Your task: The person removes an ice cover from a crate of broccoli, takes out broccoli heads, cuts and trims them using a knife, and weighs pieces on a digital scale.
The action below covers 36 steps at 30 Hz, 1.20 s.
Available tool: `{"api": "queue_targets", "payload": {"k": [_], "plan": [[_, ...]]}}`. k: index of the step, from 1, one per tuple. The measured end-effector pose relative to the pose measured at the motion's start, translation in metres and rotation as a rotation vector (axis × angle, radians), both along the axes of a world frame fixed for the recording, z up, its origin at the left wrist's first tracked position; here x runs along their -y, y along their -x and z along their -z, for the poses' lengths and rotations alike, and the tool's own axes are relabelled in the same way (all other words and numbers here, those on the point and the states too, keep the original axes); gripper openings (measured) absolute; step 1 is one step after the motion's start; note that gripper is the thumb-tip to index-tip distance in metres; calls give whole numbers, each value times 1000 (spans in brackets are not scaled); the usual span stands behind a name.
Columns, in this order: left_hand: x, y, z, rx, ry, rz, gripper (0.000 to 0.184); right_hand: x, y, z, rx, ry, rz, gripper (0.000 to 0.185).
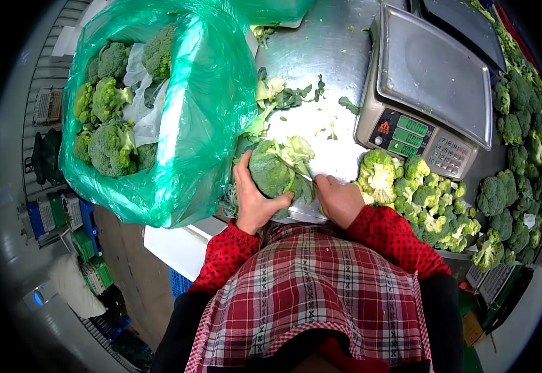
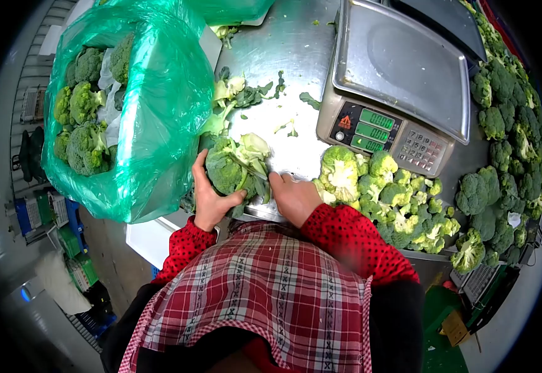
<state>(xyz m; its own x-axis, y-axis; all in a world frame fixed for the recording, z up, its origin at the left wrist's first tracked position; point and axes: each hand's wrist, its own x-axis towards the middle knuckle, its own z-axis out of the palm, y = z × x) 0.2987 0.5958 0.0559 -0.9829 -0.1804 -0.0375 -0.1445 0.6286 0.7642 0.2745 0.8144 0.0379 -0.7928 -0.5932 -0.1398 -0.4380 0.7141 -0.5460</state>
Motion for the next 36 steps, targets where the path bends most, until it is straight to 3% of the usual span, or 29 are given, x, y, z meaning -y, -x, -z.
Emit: {"api": "queue_targets", "payload": {"k": [14,15,17,19,20,22,24,25,27,29,31,32,33,35,36], "plan": [[-36,19,0,-81,350,-23,101,20,68,-20,347,-216,13,21],[-38,21,-4,-91,364,13,101,22,79,-25,424,-271,-52,30],[-44,21,-10,-5,345,-8,100,42,97,-8,346,-556,-458,30],[-62,18,-17,-41,480,41,98,38,115,73,486,-404,-479,26],[-61,19,-17,-43,472,46,98,32,120,26,461,-430,-474,23],[-51,20,-12,-58,465,52,98,18,129,-15,595,-355,-398,21],[-32,1,2,-98,258,42,102,-11,130,4,1164,-172,-209,23],[-11,-11,17,-117,86,65,101,-21,126,20,1283,-62,-129,27],[-1,-24,18,0,-406,-49,101,-25,116,8,1229,-46,-161,25],[11,-29,8,47,-355,-28,93,-15,90,9,971,138,23,21],[11,-21,-7,95,-437,-104,79,6,59,65,360,421,157,25],[10,-16,-7,127,-377,-188,63,15,51,54,335,512,242,36],[7,-8,-3,148,-298,-273,56,17,55,25,568,490,260,45],[12,2,-3,187,-551,-420,53,26,55,11,556,740,319,46],[10,0,-9,153,-650,-423,63,29,57,9,504,844,329,47]]}}
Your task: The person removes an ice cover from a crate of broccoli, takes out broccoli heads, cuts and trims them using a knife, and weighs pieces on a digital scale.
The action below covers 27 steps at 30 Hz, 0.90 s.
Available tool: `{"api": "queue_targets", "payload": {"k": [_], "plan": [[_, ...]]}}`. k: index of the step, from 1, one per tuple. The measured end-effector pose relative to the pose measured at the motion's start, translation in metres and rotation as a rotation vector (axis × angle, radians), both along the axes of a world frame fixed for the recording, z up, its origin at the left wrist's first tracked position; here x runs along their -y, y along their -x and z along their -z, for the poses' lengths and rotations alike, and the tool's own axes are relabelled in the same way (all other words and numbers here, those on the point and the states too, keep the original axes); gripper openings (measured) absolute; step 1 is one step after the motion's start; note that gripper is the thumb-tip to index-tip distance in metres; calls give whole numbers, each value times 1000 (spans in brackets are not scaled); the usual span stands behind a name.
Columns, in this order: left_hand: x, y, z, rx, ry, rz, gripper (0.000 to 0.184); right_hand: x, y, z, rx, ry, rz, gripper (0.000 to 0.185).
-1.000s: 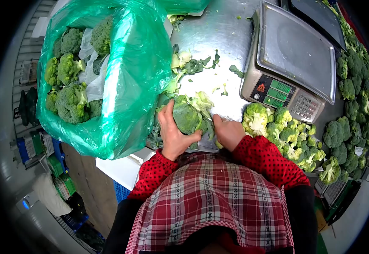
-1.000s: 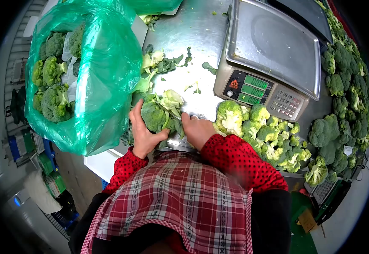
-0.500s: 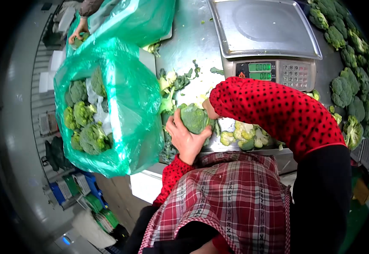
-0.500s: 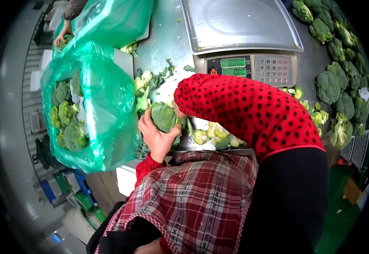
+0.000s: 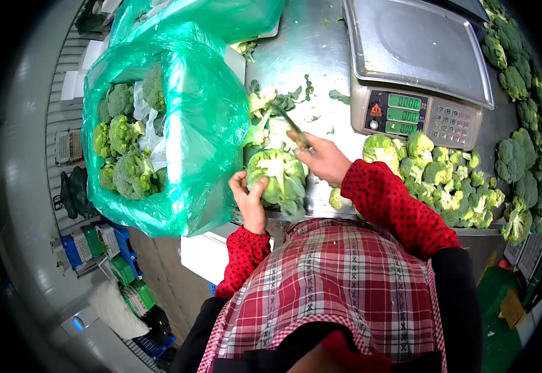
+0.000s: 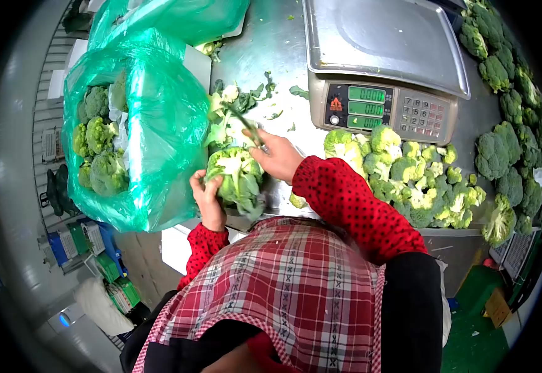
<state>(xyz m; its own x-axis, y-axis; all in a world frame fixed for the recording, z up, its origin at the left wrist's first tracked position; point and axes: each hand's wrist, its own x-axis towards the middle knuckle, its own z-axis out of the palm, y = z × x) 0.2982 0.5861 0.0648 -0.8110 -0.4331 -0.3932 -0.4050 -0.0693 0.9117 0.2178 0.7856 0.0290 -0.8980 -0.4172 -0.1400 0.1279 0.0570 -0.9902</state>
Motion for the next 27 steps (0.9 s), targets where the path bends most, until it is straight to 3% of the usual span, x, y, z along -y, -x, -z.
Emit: {"api": "queue_targets", "payload": {"k": [1,2,4,5,7,8,12,13,16,19,27], "plan": [[-7,1,-3,-2,9,-1,63,1,2,3,-119,35,51,47],[-15,1,-3,-152,73,-7,70,-6,4,-1,-366,-131,122,49],[-18,1,9,-351,141,-11,92,-17,-4,-14,-186,-282,25,54],[-16,-1,11,-351,133,-22,92,-21,-12,-17,-94,-310,-66,57],[-7,0,13,-120,525,305,98,-15,-31,-2,-225,-351,11,49],[-7,0,15,-125,432,306,104,-12,-32,-8,-171,-333,-43,42],[3,9,5,-75,357,356,97,-11,-39,-9,-148,-361,-111,24],[6,14,-6,-80,188,358,91,-17,-36,-11,-154,-361,-120,24],[33,27,1,-124,270,352,82,-49,-29,-20,-389,-563,-360,27],[36,46,-17,-71,181,594,74,-59,-13,-29,-440,-662,-513,25],[44,54,-11,-50,189,639,77,-55,18,-21,-500,-706,-662,26]]}}
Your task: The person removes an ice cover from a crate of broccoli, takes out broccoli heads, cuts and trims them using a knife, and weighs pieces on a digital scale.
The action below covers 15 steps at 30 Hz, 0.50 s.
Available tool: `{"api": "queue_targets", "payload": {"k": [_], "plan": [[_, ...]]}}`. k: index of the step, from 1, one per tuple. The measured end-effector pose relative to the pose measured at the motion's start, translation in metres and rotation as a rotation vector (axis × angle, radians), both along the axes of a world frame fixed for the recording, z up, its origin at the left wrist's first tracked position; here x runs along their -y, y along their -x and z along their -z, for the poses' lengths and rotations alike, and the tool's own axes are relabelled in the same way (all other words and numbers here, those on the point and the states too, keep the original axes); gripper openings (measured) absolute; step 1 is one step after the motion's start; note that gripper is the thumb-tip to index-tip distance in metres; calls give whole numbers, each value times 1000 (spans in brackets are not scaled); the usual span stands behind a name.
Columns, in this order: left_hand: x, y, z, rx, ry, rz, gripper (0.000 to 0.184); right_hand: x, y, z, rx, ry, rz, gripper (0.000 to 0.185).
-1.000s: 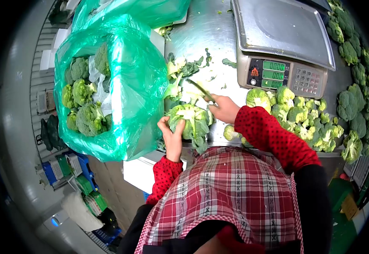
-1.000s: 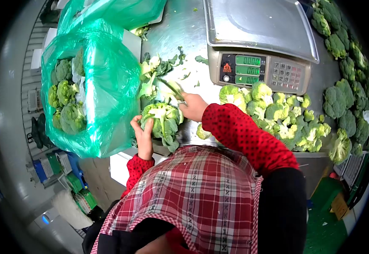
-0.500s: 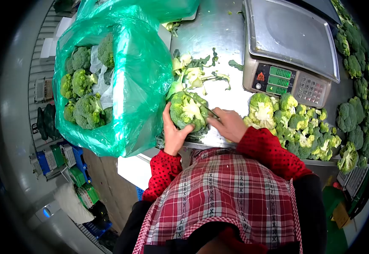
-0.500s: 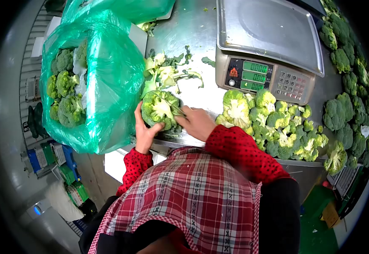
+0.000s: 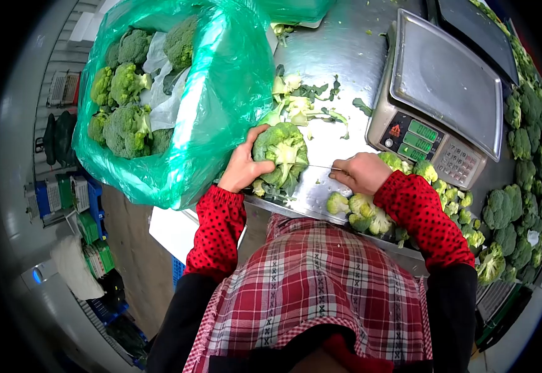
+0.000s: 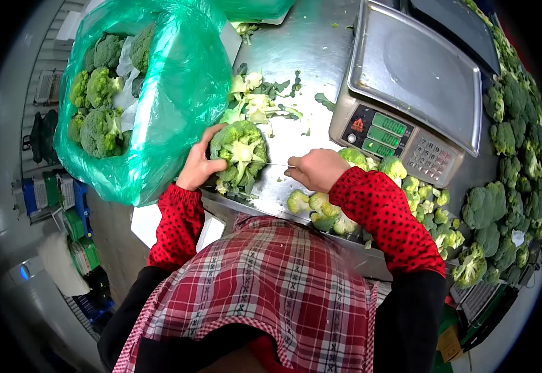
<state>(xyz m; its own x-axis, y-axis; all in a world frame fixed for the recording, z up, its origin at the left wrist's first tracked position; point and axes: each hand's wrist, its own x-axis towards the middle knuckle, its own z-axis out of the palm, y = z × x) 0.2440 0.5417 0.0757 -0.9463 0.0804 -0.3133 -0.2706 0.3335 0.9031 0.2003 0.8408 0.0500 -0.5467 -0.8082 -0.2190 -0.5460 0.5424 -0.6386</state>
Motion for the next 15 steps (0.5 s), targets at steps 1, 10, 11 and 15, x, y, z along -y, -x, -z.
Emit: {"api": "queue_targets", "payload": {"k": [1,10,11,15], "plan": [[0,1,0,16,4,3,77,0,2,1,-5,-5,-8,26],[1,8,3,86,90,36,82,12,6,-5,41,-4,-31,27],[3,10,3,115,72,41,81,13,7,-2,46,-68,-45,27],[1,15,-8,168,71,23,80,6,22,2,31,-236,-130,29]]}}
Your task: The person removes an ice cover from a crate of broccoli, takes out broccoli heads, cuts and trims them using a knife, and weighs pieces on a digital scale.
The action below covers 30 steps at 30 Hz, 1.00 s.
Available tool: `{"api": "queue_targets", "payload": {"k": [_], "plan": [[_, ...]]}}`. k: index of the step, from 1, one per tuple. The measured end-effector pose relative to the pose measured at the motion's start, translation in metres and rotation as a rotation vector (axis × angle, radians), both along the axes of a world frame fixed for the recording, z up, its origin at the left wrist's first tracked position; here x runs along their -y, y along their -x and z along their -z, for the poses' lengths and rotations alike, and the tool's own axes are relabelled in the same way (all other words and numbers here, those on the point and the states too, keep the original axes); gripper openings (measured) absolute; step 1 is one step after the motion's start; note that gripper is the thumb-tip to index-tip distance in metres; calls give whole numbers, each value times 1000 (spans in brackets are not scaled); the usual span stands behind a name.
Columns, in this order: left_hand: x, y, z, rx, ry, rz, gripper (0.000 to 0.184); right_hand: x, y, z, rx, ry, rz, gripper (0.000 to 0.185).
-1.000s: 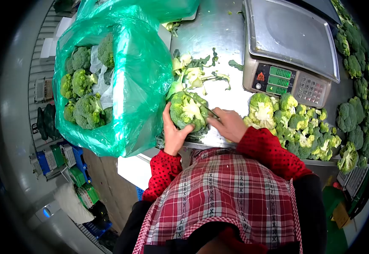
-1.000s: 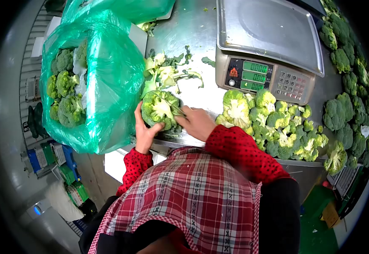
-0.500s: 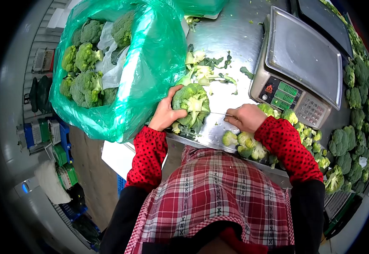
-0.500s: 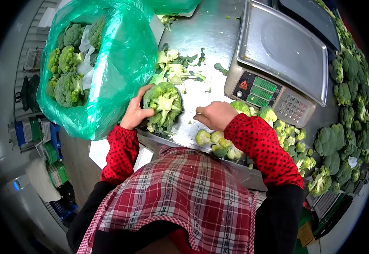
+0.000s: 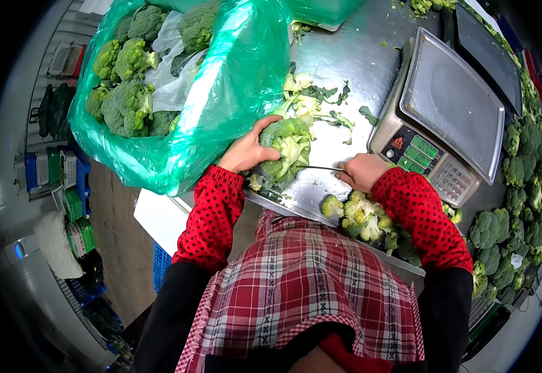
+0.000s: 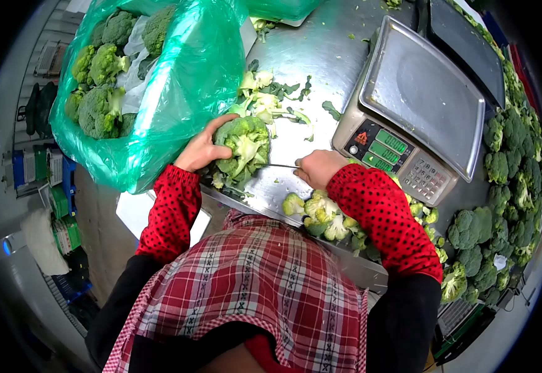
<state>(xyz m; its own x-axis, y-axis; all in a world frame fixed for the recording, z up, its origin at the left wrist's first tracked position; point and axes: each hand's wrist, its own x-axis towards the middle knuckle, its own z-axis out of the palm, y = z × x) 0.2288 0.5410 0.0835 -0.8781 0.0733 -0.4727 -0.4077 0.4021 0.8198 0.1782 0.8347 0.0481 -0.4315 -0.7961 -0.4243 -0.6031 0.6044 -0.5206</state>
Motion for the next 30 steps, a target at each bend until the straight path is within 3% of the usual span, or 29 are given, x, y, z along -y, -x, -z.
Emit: {"api": "queue_targets", "payload": {"k": [3,8,10,17,25,27,30], "plan": [[0,2,0,38,-19,-18,80,0,1,-5,-7,-62,-33,29],[2,0,6,-33,-8,18,82,0,-10,-18,-127,131,48,25],[-2,4,-3,52,57,17,84,5,-21,-17,-168,202,103,25],[-7,5,-7,51,67,30,86,16,-33,0,-245,88,179,21],[-11,4,-9,37,61,-10,80,16,0,-26,183,-35,56,32],[-9,2,-4,27,33,-8,79,10,5,-30,643,-154,108,33],[-4,2,4,-38,57,53,80,-2,-7,-12,463,-112,94,34]]}}
